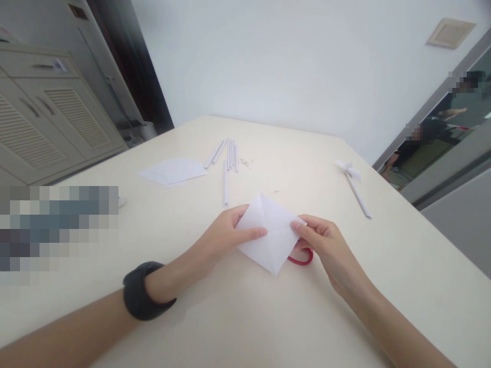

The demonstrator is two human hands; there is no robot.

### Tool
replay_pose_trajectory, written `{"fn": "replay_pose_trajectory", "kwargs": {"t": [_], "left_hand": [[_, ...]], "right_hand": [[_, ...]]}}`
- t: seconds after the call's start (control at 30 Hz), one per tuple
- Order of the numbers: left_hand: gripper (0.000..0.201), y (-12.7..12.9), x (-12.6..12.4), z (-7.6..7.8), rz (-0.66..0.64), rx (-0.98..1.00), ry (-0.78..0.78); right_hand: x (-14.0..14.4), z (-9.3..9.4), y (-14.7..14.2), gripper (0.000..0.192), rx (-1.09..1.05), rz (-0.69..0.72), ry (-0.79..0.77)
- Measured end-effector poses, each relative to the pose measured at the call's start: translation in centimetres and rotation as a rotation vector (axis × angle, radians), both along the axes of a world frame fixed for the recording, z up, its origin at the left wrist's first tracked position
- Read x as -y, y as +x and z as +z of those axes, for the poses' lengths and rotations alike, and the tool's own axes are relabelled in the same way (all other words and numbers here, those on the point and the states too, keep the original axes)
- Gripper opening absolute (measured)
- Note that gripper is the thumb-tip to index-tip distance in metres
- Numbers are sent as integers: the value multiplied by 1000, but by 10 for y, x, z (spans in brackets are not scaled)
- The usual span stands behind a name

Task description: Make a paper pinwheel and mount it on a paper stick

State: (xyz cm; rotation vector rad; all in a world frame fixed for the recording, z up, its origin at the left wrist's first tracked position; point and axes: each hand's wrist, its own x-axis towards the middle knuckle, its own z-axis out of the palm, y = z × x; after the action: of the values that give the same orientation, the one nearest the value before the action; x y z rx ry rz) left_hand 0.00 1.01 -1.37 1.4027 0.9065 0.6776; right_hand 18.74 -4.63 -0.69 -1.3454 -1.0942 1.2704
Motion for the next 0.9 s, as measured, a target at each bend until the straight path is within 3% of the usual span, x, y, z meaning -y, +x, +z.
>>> {"fn": "replay_pose_trajectory", "kwargs": {"t": [0.47, 0.9], "left_hand": [[36, 0, -1, -1, -20, 77, -30], [33, -2, -2, -5, 7, 91, -60]], "right_hand": [[1, -11, 2, 27, -12, -6, 93], [4, -12, 2, 28, -40, 43, 70]]}}
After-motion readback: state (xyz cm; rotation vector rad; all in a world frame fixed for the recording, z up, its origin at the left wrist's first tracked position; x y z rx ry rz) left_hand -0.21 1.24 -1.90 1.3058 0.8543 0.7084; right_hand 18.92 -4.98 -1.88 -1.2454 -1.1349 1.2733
